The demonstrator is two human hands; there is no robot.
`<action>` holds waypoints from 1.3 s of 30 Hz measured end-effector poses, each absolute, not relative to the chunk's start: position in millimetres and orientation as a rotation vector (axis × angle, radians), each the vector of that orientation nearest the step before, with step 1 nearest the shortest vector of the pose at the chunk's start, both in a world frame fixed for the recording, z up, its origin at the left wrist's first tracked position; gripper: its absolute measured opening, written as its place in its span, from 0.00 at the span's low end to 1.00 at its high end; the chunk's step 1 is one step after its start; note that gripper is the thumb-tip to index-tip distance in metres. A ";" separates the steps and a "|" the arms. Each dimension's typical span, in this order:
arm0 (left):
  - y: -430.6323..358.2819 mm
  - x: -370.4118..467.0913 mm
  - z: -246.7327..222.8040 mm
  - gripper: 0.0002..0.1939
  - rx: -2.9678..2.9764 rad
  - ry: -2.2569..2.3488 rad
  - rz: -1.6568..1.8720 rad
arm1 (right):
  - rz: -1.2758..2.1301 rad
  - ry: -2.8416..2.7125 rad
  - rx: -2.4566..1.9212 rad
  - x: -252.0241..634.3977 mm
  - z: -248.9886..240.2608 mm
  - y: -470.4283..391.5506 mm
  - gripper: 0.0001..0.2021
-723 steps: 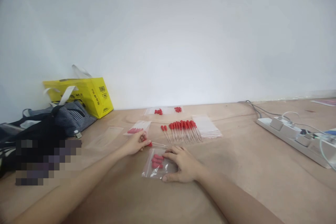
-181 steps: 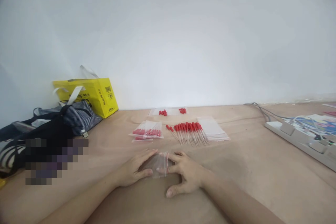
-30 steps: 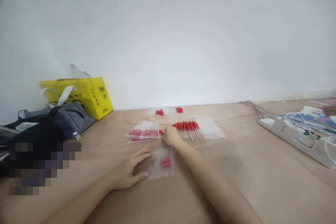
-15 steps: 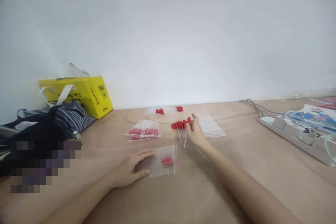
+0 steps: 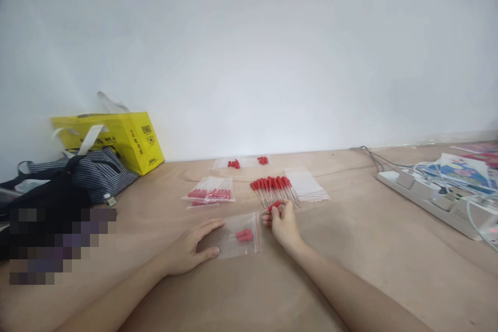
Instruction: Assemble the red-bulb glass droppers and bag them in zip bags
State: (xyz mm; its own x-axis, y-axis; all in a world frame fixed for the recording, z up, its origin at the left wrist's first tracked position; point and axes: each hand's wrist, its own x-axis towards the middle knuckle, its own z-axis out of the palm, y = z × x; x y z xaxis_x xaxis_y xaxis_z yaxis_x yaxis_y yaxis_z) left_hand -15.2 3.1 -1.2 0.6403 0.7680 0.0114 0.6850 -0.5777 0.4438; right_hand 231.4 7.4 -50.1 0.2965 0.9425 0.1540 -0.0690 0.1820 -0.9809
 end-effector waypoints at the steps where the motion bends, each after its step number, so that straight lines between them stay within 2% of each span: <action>1: 2.7 -14.7 -0.6 0.28 2.460 1.151 0.284 | 0.949 -1.007 -1.134 228.6 -49.8 5.5 0.17; 5: 1.7 -12.8 2.3 0.29 2.467 1.135 0.291 | 1.032 -1.192 -1.209 225.0 -48.0 0.1 0.14; 12: 3.1 -12.4 0.8 0.29 2.484 1.110 0.337 | 0.721 -1.541 -1.292 226.5 -51.4 5.8 0.07; 18: 3.1 -11.4 1.2 0.28 2.480 1.113 0.345 | 0.700 -1.914 -1.269 224.7 -38.4 6.1 0.13; 23: 5.0 -12.4 -0.6 0.28 2.483 1.099 0.372 | 0.374 -1.753 -1.714 244.7 -16.5 23.2 0.06; 25: 6.0 -13.0 -1.5 0.28 2.488 1.093 0.374 | 0.292 -1.655 -1.850 249.8 -10.0 36.5 0.07; 31: 6.5 -14.1 -2.4 0.28 2.479 1.108 0.322 | 0.209 -1.506 -2.124 244.6 -2.3 72.2 0.10; 39: 3.7 -11.5 0.9 0.27 2.479 1.105 0.369 | 0.232 -1.440 -2.185 239.6 -6.8 85.2 0.10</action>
